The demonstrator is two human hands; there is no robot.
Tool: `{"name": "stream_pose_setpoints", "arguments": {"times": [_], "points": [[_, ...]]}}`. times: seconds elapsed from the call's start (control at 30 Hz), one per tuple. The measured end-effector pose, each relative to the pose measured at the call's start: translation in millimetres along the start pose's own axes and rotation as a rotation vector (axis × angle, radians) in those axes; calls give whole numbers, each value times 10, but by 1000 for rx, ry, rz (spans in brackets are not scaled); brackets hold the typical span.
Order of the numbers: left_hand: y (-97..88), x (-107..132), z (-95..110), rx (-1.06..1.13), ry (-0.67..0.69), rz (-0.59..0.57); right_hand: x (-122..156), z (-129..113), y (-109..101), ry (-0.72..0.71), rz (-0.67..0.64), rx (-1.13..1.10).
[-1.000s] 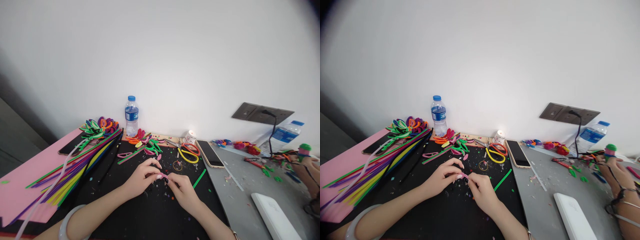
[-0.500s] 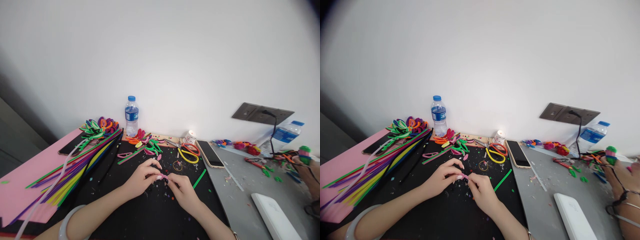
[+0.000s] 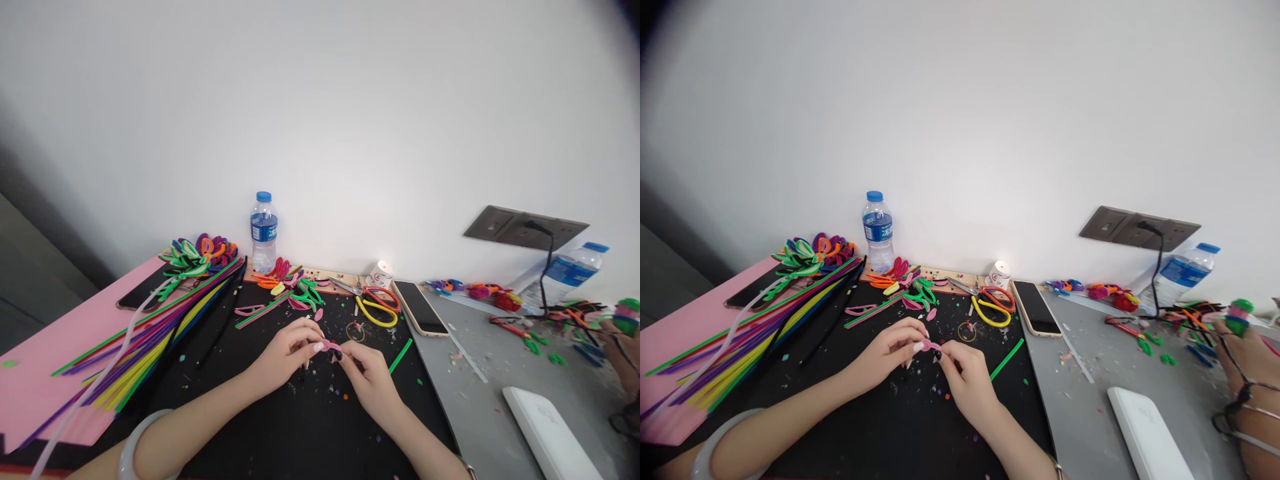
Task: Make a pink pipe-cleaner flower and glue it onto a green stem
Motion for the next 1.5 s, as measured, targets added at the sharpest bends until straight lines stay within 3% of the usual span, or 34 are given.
{"name": "stream_pose_setpoints", "arguments": {"times": [0.13, 0.27, 0.77, 0.97, 1.27, 1.5], "points": [[9, -8, -30, 202, -77, -11, -6, 38, -35, -52, 132, -7], [21, -10, -24, 366, -164, -35, -2, 57, -40, -94, 137, -13], [20, -7, -5, 392, -268, -27, -12, 80, -38, -150, 185, 3], [16, -14, 5, 338, -240, -29, 6, 56, -33, -131, 138, -48], [8, -15, 5, 194, -133, 3, -28, 50, 31, 171, -41, -431], [29, -12, -24, 157, -130, -33, -36, 57, 61, 157, -115, -433]]}}
Point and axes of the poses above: each hand's wrist, its own x-axis away from the middle knuckle, its own y-axis out of the palm, z = x × y, the point moved 1 cm from there along -x, towards the middle knuckle, and after that the axes turned 10 degrees about -z, right-handed, at the moved point
